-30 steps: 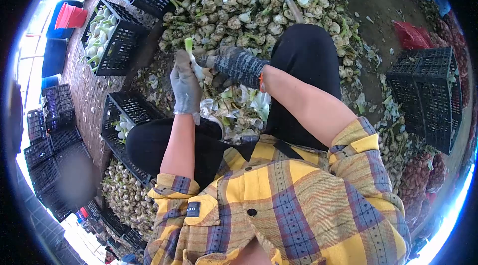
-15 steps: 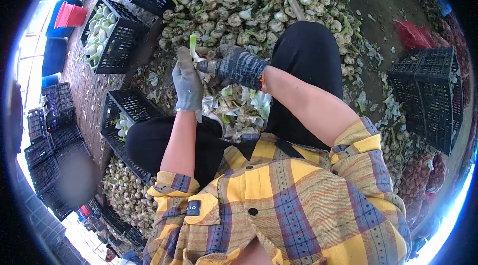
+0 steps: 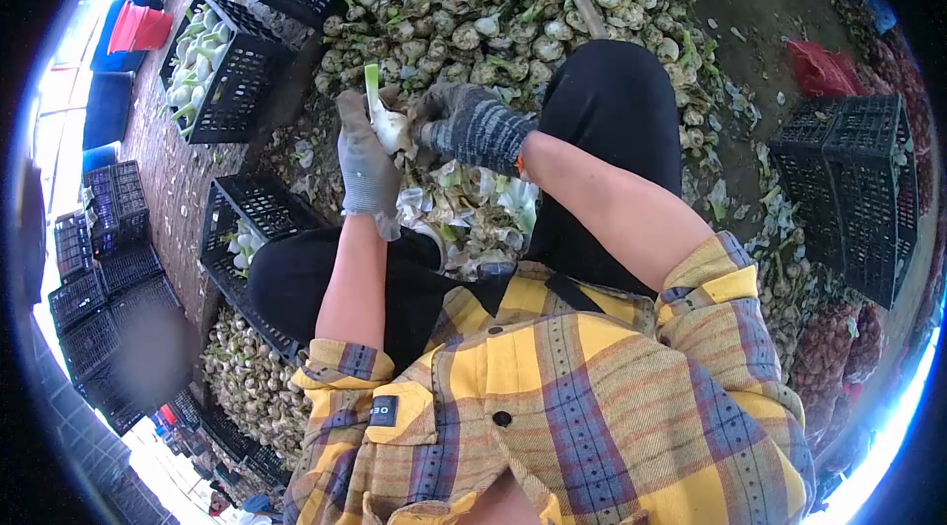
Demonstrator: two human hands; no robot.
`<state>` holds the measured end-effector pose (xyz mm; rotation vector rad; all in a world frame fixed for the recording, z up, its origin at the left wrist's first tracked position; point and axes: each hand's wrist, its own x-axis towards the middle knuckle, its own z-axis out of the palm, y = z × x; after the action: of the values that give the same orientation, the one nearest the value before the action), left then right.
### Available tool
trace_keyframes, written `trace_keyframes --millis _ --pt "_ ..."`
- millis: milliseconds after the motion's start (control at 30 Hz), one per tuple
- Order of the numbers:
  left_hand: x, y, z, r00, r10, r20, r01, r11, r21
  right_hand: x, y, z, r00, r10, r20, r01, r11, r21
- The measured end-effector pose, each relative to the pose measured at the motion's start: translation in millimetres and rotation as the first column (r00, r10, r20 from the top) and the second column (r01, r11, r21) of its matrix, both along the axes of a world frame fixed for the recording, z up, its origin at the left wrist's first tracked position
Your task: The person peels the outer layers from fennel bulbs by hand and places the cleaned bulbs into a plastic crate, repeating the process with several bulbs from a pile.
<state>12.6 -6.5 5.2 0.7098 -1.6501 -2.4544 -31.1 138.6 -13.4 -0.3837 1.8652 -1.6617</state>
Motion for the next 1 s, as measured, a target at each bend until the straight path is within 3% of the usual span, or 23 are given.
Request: trace_keyframes --millis 33,100,200,233,333,467,567,667,767,867,1000 --pt "-1 -1 -3 1.0 0.01 0.002 -0.011 0.997 0.081 -1 1 2 0.999 -0.043 0.016 0.042 0.998 0.049" --pt "-1 -5 -7 0.999 0.01 0.039 -0.012 0.998 0.063 -4 2 2 0.991 -0.131 -0.018 0.132 0.977 0.168" --pt "2 -4 3 0.997 -0.022 0.075 0.018 0.999 0.049 5 -1 48 0.818 -0.151 0.555 0.223 0.973 -0.065" --pt "3 -3 7 0.996 -0.039 0.085 0.035 0.998 0.047 6 1 46 0.87 -0.01 0.492 0.141 0.963 -0.23" --pt "5 1 2 0.995 -0.096 -0.005 0.093 0.973 -0.213 2 -2 46 0.882 0.023 0.471 0.028 0.994 -0.101" --pt "6 -2 -3 0.996 -0.093 -0.009 0.086 0.946 -0.311 2 -4 35 0.92 0.015 0.393 0.038 0.991 -0.127" --pt "8 -2 4 0.992 -0.124 0.02 0.125 0.956 -0.266 0 0 20 0.949 0.068 0.307 -0.003 0.978 -0.207" --pt "5 3 6 0.994 -0.082 -0.073 0.055 0.947 -0.316 2 1 36 0.887 0.016 0.462 0.078 0.98 -0.183" --pt "0 3 -4 0.989 -0.05 -0.14 -0.005 0.931 -0.365 3 -2 55 0.88 -0.032 0.474 0.091 0.991 -0.102" --pt "5 3 5 0.998 -0.066 -0.024 0.06 0.98 -0.188 2 0 29 0.904 0.046 0.425 0.063 0.969 -0.239" --pt "4 6 12 1.0 0.002 -0.028 -0.006 0.991 -0.13 3 1 21 0.87 0.002 0.493 0.15 0.952 -0.268"
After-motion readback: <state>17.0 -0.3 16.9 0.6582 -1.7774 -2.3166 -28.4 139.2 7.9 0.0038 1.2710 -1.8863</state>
